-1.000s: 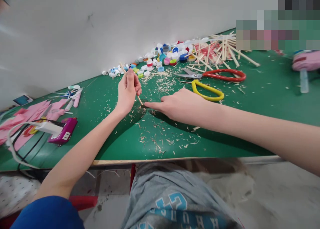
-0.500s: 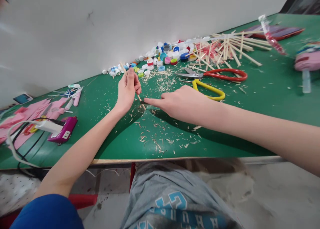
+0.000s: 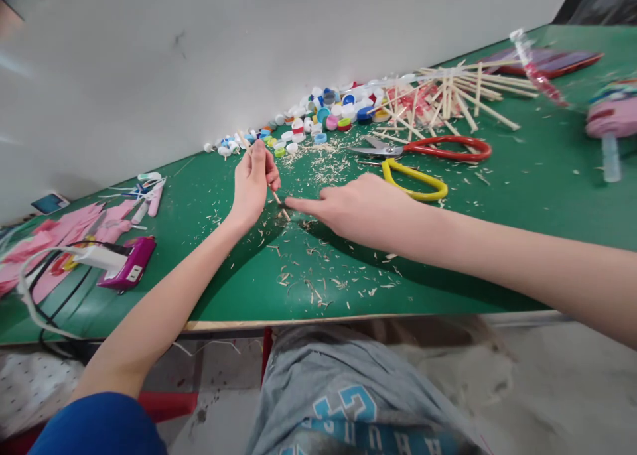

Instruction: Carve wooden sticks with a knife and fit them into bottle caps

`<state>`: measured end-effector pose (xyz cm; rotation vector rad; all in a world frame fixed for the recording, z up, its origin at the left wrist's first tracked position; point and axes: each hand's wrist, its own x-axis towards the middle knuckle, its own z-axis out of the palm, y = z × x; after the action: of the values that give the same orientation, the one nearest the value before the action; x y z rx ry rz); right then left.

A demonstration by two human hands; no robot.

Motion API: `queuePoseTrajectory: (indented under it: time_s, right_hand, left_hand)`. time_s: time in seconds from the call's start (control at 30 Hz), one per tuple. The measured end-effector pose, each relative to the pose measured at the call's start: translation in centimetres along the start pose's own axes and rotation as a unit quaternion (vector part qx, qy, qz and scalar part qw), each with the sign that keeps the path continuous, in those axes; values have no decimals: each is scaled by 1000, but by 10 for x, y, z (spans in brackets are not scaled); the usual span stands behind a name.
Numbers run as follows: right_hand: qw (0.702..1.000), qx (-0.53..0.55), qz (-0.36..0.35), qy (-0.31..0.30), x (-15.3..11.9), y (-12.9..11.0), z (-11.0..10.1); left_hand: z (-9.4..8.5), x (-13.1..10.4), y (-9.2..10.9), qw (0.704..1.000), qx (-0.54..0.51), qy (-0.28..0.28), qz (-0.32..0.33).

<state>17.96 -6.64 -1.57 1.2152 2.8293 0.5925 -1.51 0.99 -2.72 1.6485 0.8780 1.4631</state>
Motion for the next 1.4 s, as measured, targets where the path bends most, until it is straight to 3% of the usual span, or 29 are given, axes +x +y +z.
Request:
queuePoseTrajectory:
  time_s: [0.37,0.5,0.63,1.0,1.17,1.4]
  right_hand:
    - [998,52,-21,2,0,5,2]
    - [1000,22,-1,9,-1,5,-1]
    - [999,19,-38,-5,-2,4,0]
    - [1000,-4,-11,29,2,12,-3]
    - [999,27,-41,0,4,9,4]
    - [994,104,-23,9,10,11,-2]
  left_hand:
    - [1,1,1,1000,9,6,-9]
    - [0,1,-1,1000,24,4,-3]
    - [-2,2,-5,1000,30,7,-6]
    - [-8,9,-12,1000,16,-2,-22]
    - [-7,8,-9,999,28,-9,-27]
    - [-7,8,-5,999,23,-30,-26]
